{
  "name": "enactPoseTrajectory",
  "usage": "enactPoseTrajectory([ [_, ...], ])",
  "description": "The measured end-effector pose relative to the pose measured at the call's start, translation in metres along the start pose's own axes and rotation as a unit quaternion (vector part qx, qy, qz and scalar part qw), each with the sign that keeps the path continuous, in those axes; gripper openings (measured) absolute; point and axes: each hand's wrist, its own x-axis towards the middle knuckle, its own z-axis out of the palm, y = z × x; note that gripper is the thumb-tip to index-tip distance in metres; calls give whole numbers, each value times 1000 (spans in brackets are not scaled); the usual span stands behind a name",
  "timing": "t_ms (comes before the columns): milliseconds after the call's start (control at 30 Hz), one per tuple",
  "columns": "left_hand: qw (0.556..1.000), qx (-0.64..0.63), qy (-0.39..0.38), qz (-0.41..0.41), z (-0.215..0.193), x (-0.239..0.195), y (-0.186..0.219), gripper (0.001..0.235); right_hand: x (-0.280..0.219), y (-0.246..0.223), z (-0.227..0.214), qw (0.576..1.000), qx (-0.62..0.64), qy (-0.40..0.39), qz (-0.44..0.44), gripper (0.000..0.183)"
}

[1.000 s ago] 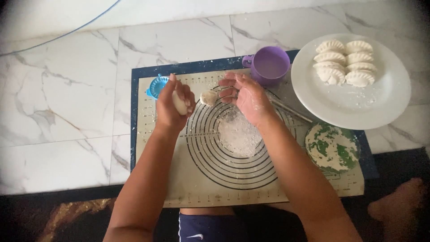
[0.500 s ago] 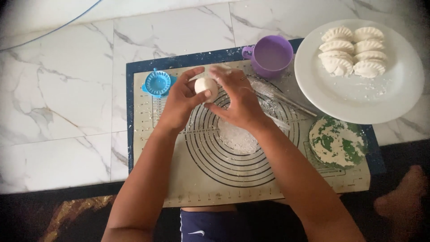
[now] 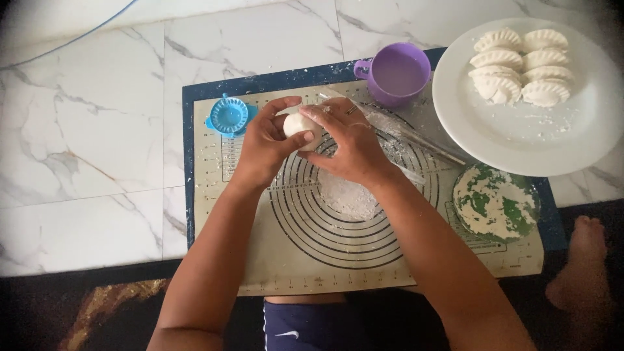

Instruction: Preparing and shaping dumplings using a plastic mold on a silicone mat.

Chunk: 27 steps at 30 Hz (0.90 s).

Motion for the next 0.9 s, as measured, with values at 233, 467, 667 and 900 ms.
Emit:
enactPoseTrajectory([
  [233,1000,17,4,-9,3,2,4,62,-1,0,-1,1000,3,8,-3,72],
  [467,1000,5,-2,-3,5,1,5,60,1,-2,-5,1000,-3,8,7,70],
  [667,998,-60,-27,-6,3,1,10,70,-3,1,-3,998,38,23,49,67],
  [900,998,37,28,38,7,0,11,47,1,1,-6,944,277,-10,180,71],
])
